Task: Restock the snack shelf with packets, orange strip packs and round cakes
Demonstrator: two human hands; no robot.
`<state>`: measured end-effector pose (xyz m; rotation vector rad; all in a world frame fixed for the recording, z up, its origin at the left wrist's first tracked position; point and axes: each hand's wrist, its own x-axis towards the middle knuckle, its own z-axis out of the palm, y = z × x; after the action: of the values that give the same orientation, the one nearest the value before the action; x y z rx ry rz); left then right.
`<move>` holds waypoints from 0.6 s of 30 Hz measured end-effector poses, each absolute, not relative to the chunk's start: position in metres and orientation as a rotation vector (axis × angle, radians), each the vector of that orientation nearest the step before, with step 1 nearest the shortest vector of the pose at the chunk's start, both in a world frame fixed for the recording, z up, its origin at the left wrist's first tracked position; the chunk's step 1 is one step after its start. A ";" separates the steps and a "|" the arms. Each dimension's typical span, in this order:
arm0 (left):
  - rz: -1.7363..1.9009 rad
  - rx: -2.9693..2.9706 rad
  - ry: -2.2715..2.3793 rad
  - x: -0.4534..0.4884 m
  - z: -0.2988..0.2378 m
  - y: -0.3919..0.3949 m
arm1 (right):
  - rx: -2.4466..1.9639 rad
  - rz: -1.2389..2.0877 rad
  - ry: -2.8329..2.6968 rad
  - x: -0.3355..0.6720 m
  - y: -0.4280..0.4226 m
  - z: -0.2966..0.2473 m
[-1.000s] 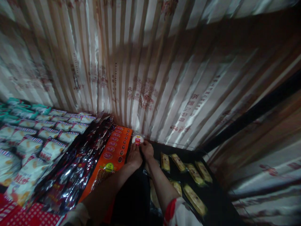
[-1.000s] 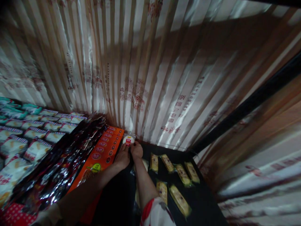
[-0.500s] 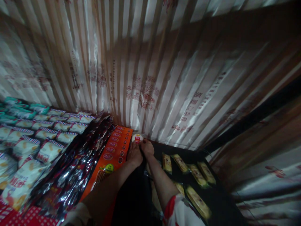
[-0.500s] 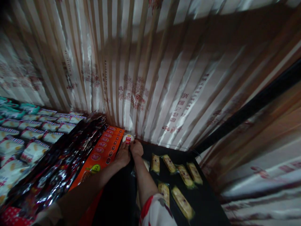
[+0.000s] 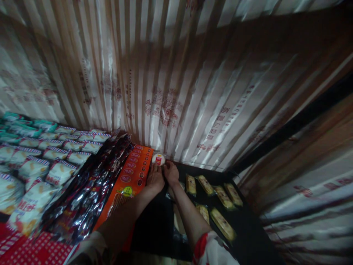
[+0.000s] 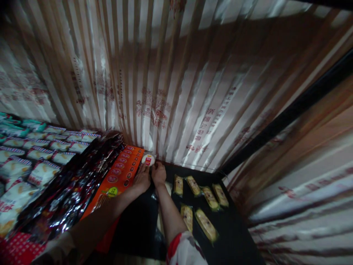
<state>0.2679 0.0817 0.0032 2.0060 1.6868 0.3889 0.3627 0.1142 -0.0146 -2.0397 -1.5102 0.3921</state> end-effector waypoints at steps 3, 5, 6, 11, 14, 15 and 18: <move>0.434 2.093 1.565 0.269 0.005 0.069 | -2.001 0.347 -1.549 0.371 0.095 -0.012; 0.444 2.172 1.428 0.272 0.003 0.058 | -1.963 0.309 -1.581 0.379 0.081 -0.012; 0.443 2.211 1.351 0.274 0.002 0.053 | -1.944 0.289 -1.591 0.383 0.074 -0.011; 0.417 2.361 1.146 0.283 -0.005 0.024 | -1.891 0.249 -1.588 0.399 0.038 -0.008; 0.341 2.354 1.250 0.284 -0.007 0.009 | -1.877 0.270 -1.610 0.399 0.019 -0.005; 0.315 2.353 1.279 0.283 -0.007 0.004 | -1.874 0.280 -1.629 0.397 0.013 -0.004; 0.269 2.376 1.346 0.278 -0.007 -0.009 | -1.850 0.310 -1.738 0.390 -0.001 -0.003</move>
<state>0.2777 -0.0088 -0.0071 2.3756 1.3457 0.2685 0.3897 -0.0005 -0.0030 -1.8497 -1.7381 0.3102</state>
